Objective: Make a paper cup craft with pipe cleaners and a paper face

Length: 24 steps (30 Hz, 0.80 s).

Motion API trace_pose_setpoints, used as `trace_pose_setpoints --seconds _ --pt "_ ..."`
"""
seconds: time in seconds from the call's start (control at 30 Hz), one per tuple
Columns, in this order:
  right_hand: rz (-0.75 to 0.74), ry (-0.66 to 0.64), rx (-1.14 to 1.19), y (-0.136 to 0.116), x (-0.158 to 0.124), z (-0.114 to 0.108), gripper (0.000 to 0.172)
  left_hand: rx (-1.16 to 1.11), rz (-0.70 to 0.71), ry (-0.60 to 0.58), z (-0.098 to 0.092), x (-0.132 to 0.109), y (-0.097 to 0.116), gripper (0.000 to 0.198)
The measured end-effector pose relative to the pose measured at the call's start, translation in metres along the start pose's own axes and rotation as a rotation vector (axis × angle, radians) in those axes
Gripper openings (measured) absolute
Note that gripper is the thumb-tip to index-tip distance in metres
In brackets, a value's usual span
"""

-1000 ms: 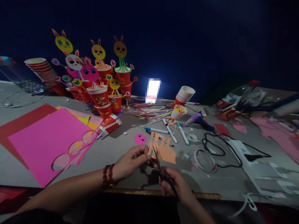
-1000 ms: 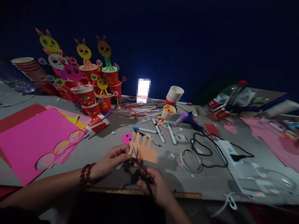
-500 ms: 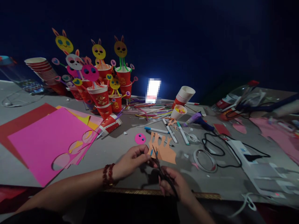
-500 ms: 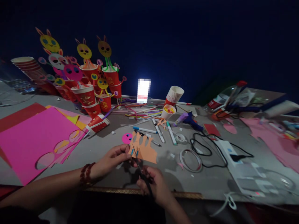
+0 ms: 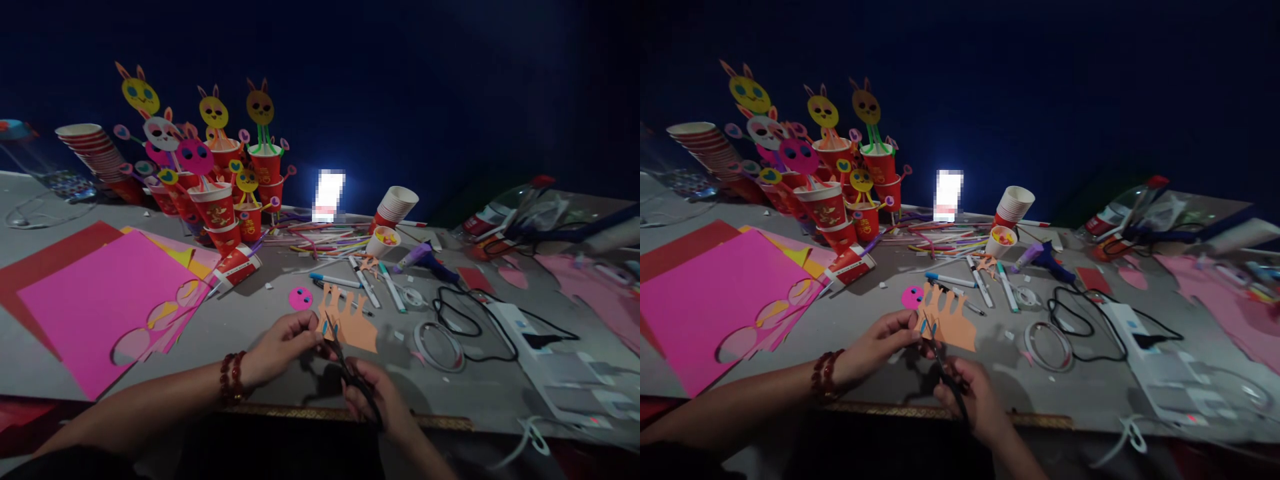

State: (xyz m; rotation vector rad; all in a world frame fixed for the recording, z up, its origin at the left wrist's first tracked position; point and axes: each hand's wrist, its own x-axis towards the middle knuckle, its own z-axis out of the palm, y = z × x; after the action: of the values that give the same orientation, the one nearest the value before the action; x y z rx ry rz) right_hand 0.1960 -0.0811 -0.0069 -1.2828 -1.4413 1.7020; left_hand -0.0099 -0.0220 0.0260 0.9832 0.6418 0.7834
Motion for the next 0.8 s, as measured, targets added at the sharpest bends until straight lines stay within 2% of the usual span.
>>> trace_pose_setpoints --seconds 0.33,0.8 --pt "0.000 0.018 0.012 0.000 0.002 0.002 0.065 0.002 -0.009 0.025 0.001 -0.001 0.002 0.032" --pt "0.038 0.033 0.122 -0.016 0.002 0.013 0.065 -0.031 0.044 0.018 0.005 -0.003 0.001 0.031"
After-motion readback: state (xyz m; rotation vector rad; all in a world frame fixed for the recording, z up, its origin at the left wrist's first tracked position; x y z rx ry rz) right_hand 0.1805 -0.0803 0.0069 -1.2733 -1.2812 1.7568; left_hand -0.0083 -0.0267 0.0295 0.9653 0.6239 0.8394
